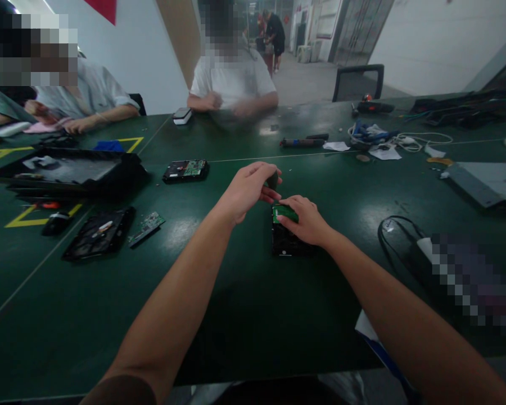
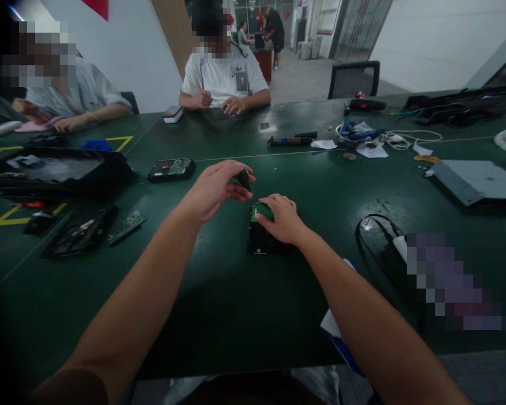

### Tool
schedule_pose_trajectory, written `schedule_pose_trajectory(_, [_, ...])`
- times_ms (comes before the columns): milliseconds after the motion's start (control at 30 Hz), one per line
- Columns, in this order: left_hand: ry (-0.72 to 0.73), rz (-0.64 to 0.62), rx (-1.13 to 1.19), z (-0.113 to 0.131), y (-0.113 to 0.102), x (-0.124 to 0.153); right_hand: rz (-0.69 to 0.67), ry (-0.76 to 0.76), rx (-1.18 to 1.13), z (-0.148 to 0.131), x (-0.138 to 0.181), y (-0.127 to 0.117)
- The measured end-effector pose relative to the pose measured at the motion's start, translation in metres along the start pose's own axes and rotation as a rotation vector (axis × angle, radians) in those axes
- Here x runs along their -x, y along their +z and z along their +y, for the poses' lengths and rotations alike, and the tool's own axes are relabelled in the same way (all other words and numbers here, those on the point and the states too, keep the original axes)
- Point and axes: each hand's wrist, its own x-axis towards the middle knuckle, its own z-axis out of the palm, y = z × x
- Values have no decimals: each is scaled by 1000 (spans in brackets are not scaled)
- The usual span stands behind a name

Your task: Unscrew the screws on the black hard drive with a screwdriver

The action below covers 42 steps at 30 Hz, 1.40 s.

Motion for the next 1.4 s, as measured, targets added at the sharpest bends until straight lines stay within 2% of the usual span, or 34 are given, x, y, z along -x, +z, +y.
schedule_pose_trajectory(233, [34,28,42,2,2,1,75,-18,-84,5,0,2])
schedule_pose_trajectory(300, [44,34,68,2,3,1,172,-19,-110,5,0,-2])
schedule_pose_trajectory(433, [73,40,121,1,10,1,482,-37,-116,-1,-1,-15])
schedule_pose_trajectory(500, [94,49,151,-1,16,1,574,-67,-113,-7,1,-19])
schedule_pose_trajectory(633, [111,4,187,-8,27,2,568,-142,-92,-15,6,-21])
schedule_pose_trajectory(767, [121,-91,161,-15,35,2,520,-121,-62,-16,8,-19])
schedule_pose_trajectory(867, [149,-129,8,-21,33,-1,475,-85,-44,-13,8,-21])
schedule_pose_trajectory(900, [164,-91,-86,-25,31,-3,471,-77,-36,-11,8,-23])
schedule_pose_trajectory(967, [193,74,-326,-33,26,-5,504,-47,-25,-6,7,-26])
schedule_pose_trajectory(1033, [136,228,-553,-44,23,-2,576,10,-16,1,6,-28])
schedule_pose_trajectory(1100, [59,272,-695,-53,26,8,642,74,-4,8,5,-30])
schedule_pose_trajectory(1233, [-106,255,-907,-65,53,41,659,119,-9,17,2,-29])
schedule_pose_trajectory(1400, [-87,233,-1066,-72,102,62,656,75,-63,19,2,-27])
